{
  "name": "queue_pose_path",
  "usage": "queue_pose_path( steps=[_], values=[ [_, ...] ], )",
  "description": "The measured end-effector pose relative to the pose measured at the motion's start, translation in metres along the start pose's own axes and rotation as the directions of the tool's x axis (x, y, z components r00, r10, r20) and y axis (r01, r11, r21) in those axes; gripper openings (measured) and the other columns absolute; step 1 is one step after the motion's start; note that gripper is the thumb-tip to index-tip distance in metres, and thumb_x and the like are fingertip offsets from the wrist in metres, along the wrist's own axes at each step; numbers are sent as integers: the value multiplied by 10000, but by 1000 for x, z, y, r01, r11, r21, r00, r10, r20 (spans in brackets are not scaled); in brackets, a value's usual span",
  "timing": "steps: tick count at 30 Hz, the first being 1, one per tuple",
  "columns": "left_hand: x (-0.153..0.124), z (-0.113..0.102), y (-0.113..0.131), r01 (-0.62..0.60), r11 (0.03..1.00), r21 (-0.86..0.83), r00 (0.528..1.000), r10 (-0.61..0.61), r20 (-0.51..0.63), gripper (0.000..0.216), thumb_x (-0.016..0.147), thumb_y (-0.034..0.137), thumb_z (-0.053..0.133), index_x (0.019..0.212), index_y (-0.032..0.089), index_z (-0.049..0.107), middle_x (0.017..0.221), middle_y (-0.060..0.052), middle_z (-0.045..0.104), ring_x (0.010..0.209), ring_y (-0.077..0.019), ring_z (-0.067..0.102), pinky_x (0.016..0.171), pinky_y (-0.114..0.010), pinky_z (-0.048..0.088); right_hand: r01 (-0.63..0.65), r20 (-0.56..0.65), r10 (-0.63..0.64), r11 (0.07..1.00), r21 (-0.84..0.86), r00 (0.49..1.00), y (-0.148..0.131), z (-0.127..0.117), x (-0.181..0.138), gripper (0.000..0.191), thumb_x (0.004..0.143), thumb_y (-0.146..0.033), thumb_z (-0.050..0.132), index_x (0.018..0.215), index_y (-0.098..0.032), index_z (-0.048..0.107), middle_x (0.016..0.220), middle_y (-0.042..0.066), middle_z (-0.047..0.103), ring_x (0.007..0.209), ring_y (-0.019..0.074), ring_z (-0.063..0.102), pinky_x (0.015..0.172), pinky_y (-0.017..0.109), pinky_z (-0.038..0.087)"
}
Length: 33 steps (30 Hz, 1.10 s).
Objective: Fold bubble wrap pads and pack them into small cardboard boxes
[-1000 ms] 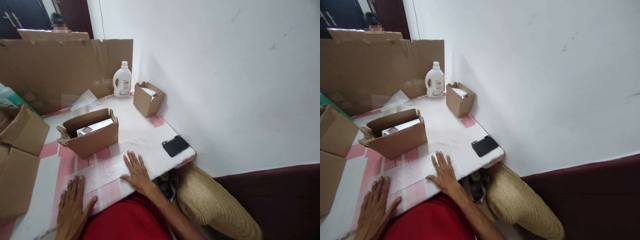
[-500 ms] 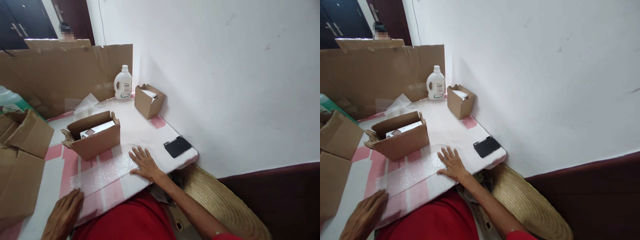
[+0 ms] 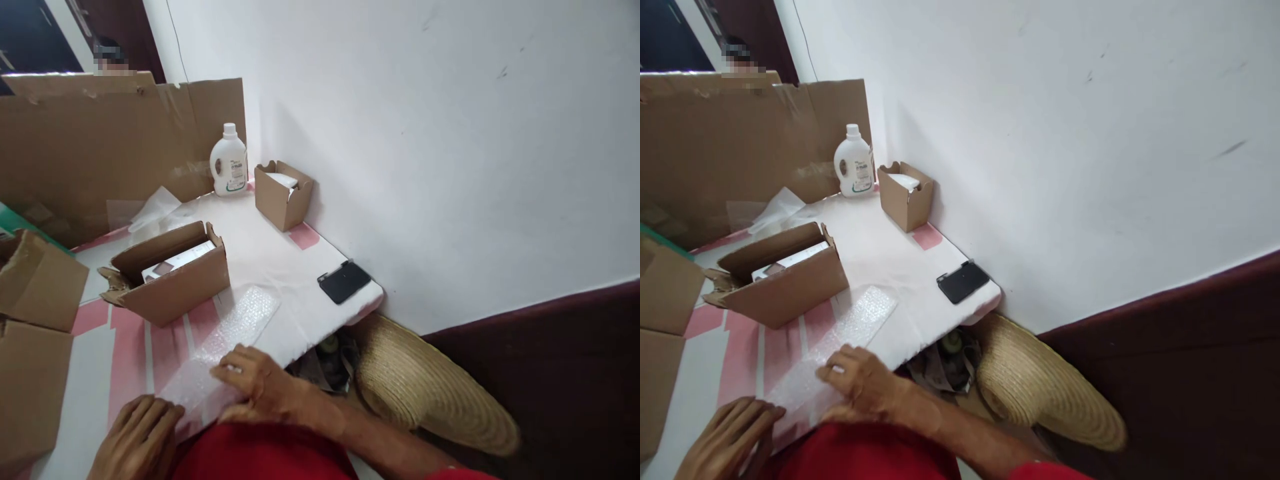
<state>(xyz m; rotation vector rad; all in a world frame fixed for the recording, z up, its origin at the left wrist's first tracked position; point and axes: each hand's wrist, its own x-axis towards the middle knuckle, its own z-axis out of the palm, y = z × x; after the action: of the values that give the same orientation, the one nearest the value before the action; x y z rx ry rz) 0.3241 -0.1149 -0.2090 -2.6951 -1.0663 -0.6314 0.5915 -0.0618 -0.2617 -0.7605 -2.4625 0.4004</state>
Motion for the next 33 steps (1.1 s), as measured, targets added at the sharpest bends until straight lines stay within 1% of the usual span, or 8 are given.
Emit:
queue_pose_path(
  steps=[3, 6, 9, 11, 13, 18, 27, 33],
  values=[
    [35, -13, 22, 55, 965, -257, 998, -53, 15, 263, 904, 140, 548, 1104, 251, 678, 871, -9, 733, 814, -155, 678, 832, -257, 507, -41, -89, 58, 983, 178, 994, -30, 18, -3, 264, 1014, -397, 537, 1040, -168, 664, 919, 73, 693, 838, 192, 606, 774, 293, 490],
    [61, -10, 15, 330, 774, -540, 944, -281, 173, 376, 893, 292, 654, 1268, 280, 631, 1053, -42, 754, 956, -185, 707, 832, -252, 544, -177, -191, 291, 871, 458, 937, -39, 14, -12, 195, 993, -296, 552, 895, -184, 679, 821, 40, 673, 780, 166, 597, 727, 268, 467],
    [80, 16, -12, 619, 282, -733, 761, -446, 471, 522, 937, 558, 521, 1351, 248, 589, 1243, -102, 716, 1112, -261, 690, 949, -367, 546, -368, -118, 606, 613, 699, 787, -33, -2, -23, 184, 907, -305, 664, 761, -192, 666, 701, -20, 603, 671, 129, 537, 633, 237, 408],
    [89, 41, -24, 630, -68, -773, 682, -426, 594, 723, 914, 719, 382, 1390, 200, 548, 1289, -157, 686, 1116, -305, 687, 957, -449, 545, -450, -41, 745, 444, 775, 665, -23, -10, -28, 226, 878, -311, 678, 696, -185, 633, 644, -42, 539, 621, 111, 480, 584, 228, 356],
    [93, 65, -25, 650, -246, -719, 623, -368, 690, 815, 872, 782, 388, 1433, 201, 498, 1309, -180, 666, 1108, -314, 686, 938, -469, 548, -475, -10, 819, 343, 810, 574, -10, -14, -30, 259, 876, -339, 656, 677, -181, 601, 622, -50, 500, 595, 104, 446, 557, 226, 324],
    [89, 97, -5, 770, -67, -634, 540, -462, 704, 790, 814, 619, 679, 1451, 214, 448, 1239, -140, 656, 1127, -261, 658, 981, -411, 517, -567, -12, 890, 300, 767, 455, 25, -13, -26, 293, 867, -373, 607, 651, -203, 507, 540, -74, 394, 527, 103, 398, 520, 229, 281],
    [79, 115, 6, 719, 194, -668, 617, -621, 484, 665, 810, 496, 697, 1378, 209, 506, 915, 2, 609, 773, -154, 657, 738, -305, 550, -607, -156, 807, 541, 581, 570, 57, -9, -15, 292, 853, -274, 616, 609, -198, 475, 601, -64, 423, 610, 111, 418, 589, 227, 305],
    [73, 117, 14, 736, 362, -572, 641, -646, 416, 649, 851, 474, 626, 1424, 212, 472, 907, 0, 629, 688, -142, 644, 650, -295, 549, -680, -201, 824, 554, 481, 529, 64, 6, -14, 169, 813, -191, 707, 973, -201, 653, 682, -36, 597, 671, 166, 571, 694, 265, 416]
  ],
)
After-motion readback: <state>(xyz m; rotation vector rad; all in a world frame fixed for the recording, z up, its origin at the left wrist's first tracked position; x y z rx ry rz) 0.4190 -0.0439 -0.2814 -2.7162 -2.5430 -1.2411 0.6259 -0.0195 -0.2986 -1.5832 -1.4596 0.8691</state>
